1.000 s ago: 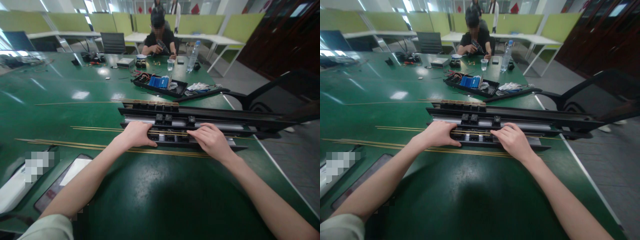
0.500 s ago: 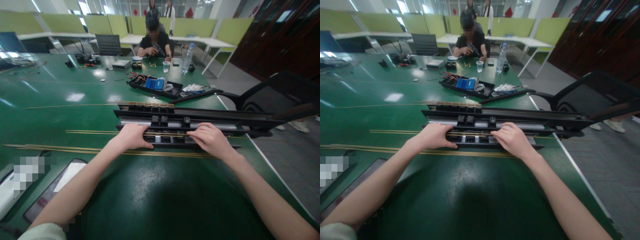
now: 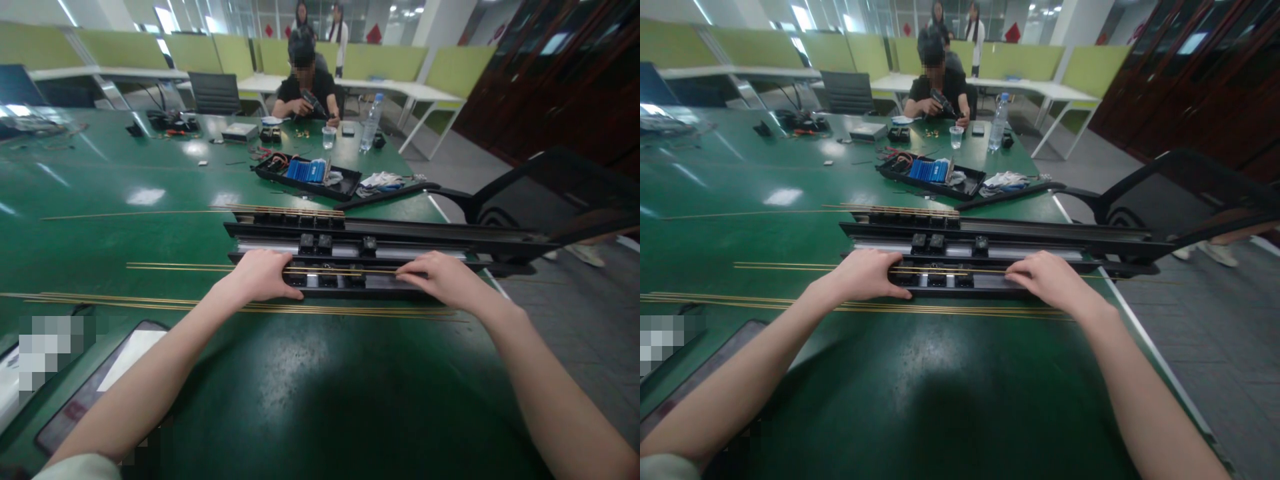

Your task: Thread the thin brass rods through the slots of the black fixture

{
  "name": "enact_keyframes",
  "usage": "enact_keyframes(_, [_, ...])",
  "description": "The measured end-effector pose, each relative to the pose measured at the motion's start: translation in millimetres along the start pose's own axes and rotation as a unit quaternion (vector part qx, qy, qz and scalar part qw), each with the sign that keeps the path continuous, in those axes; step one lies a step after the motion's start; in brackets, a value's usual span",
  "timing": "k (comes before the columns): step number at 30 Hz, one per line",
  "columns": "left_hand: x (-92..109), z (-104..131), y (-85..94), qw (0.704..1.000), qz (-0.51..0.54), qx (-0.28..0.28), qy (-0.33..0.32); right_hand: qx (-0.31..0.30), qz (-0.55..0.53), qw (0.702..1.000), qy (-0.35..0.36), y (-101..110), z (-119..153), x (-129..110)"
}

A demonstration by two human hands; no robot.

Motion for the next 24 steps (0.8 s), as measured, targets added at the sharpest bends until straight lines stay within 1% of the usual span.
enact_keyframes(4, [0.4,0.6,0.7,1.0,0.003,0.002,-0.001,-0.069,-0.086,0.993,-0.049,-4.9,7.2,17.2])
enact_keyframes(9, [1.9,1.3,2.1,1.0,0.0,0.005,-0.006,-0.121,-0.163,0.975,-0.086,-5.3,16.6,34.7])
enact_keyframes(13, [2.3,1.7,2.4,1.0,-0.001,0.007,-0.007,-0.151,-0.19,0.963,-0.118,-4.0,26.4,52.3])
enact_keyframes(17, [0.5,1.4,0.8,1.0,0.002,0.005,-0.002,-0.18,-0.205,0.951,-0.143,-7.7,38.2,72.0])
enact_keyframes(22, [0.0,0.7,0.6,1.0,-0.002,0.003,0.002,-0.197,-0.206,0.943,-0.171,-10.5,52.6,94.7])
enact_keyframes(24, [-0.2,0.8,0.7,1.0,-0.002,-0.001,0.004,-0.192,-0.205,0.941,-0.187,-9.0,57.9,103.0])
Point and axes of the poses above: each hand's wrist, its own z-axis away from the middle knuckle, its own y-axis out of the back of the hand, x = y × z, the point moved 9 cm from there along -z, towards the middle knuckle, and after that the axes turned 10 degrees about z, right-handed, at the moved point
